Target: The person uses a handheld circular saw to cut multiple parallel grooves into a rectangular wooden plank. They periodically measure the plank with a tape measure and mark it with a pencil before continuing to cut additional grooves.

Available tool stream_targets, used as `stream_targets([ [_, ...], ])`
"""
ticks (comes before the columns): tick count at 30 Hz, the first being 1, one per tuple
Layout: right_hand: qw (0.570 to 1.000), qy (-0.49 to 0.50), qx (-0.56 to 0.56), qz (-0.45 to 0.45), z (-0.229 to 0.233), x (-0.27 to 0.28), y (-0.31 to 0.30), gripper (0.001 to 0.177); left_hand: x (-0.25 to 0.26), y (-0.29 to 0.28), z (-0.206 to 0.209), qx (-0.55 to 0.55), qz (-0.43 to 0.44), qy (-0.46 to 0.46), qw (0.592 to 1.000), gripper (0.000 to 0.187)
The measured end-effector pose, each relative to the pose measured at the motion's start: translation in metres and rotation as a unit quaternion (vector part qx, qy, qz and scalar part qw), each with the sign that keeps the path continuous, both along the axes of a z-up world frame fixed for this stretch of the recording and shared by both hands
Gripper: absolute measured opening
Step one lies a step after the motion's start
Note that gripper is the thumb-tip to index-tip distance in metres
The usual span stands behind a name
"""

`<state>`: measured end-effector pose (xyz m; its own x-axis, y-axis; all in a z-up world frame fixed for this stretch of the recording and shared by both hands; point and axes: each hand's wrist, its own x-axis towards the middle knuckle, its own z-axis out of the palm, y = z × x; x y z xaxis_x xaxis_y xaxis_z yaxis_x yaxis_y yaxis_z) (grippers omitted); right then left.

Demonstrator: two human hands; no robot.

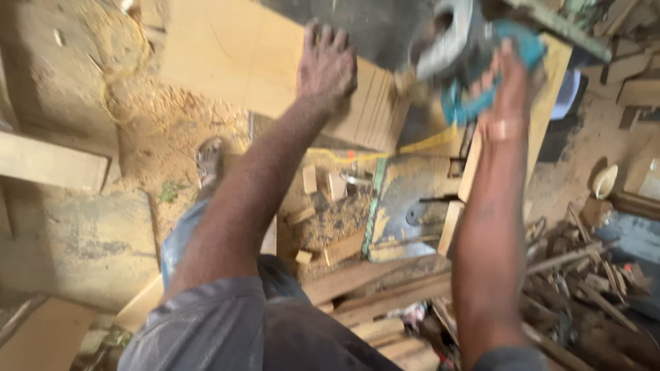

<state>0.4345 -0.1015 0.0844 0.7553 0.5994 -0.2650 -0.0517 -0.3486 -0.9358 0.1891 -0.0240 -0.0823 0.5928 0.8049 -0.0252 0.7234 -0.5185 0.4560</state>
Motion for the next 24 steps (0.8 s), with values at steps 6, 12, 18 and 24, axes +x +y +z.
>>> stream_targets([
  [6,0.994,-0.077,-0.058,0.042,0.045,-0.104,-0.130,0.018,0.001,-0.003,-0.002,0.015,-0.011,0.064,0.998,0.026],
  [12,0.994,-0.032,-0.099,0.017,0.008,-0.164,-0.173,0.017,0.009,-0.004,-0.021,0.013,0.013,0.004,1.000,0.023],
  [18,0.997,-0.027,-0.075,0.024,0.003,-0.164,-0.163,0.011,0.015,-0.003,-0.030,0.054,0.026,-0.015,0.998,0.024],
  [24,0.987,-0.075,-0.144,0.020,0.013,-0.151,-0.131,0.006,0.007,-0.005,-0.019,0.006,0.008,-0.026,1.000,0.025],
])
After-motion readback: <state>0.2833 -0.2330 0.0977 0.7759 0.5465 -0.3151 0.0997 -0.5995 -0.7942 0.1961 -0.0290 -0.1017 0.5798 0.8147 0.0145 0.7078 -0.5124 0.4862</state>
